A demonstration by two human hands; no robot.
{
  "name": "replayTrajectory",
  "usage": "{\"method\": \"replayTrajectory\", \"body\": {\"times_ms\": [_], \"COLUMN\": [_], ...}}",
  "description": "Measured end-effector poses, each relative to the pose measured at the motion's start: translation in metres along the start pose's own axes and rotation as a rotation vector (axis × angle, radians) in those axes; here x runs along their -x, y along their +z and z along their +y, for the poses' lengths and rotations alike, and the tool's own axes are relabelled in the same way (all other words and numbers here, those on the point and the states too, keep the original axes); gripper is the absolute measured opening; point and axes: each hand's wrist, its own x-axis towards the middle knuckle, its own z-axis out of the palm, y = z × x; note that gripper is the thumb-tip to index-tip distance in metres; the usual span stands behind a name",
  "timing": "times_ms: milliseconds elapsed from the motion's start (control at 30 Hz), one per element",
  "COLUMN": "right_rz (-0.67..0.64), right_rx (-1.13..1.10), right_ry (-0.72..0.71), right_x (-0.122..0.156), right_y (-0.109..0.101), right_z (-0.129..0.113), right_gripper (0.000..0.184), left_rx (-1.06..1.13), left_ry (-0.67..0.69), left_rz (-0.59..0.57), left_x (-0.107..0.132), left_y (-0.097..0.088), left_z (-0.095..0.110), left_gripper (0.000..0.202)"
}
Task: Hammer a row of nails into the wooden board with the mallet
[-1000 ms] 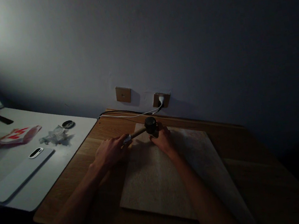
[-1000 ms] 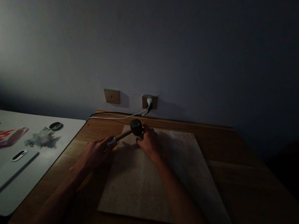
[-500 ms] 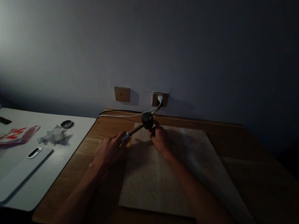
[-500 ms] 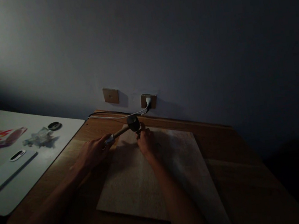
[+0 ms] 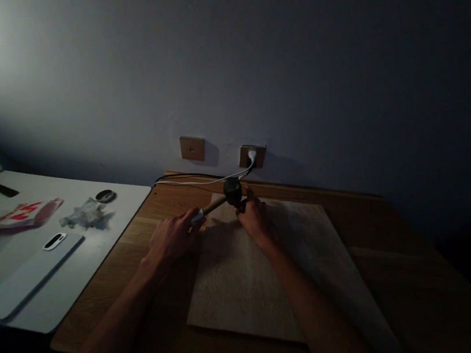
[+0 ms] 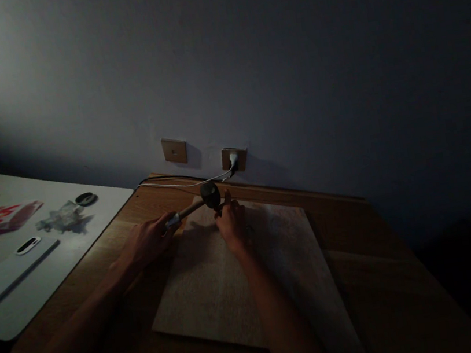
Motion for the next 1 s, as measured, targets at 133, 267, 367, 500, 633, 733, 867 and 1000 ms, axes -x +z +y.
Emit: {"method": "replayTrajectory", "body": {"times_ms": [133,267,367,500,633,733,867,1000], "right_rz": [-0.071,-0.201,-0.309,-0.379,-0.493,-0.578,-0.624,-0.607], "right_rx": [-0.084,-0.137,-0.16,-0.16,-0.21,-0.218,-0.122,-0.093], "right_ry": [-0.073,-0.095,-0.14,-0.176,-0.16,-0.206,-0.248,-0.24], "right_x": [-0.006,-0.014,-0.016,-0.012,-0.009,-0.007,-0.004,-0.003], "right_y": [-0.017,-0.047,-0.07,-0.086,-0.086,-0.083,-0.077,-0.073], "right_z": [0.011,0.038,0.054,0.056,0.047,0.041,0.034,0.029], "right_gripper": [0.072,0.061,0.056,0.044,0.042,0.047,0.052,0.051], "left_rx": [0.011,0.029,0.021,0.025,0.063,0.056,0.051,0.073], "left_ry": [-0.015,0.002,0.012,-0.009,-0.007,-0.014,-0.011,0.009], "left_rz": [0.006,0.01,0.003,0.02,0.046,0.055,0.056,0.056], "left_x": [-0.001,-0.001,0.0,0.0,0.0,0.0,0.0,-0.001], "left_y": [0.004,0.002,0.0,0.003,0.006,0.005,0.003,0.006], "left_z": [-0.003,-0.001,0.001,0.0,-0.002,-0.002,-0.001,-0.002], "left_gripper": [0.047,0.045,0.045,0.046,0.046,0.045,0.045,0.046]}}
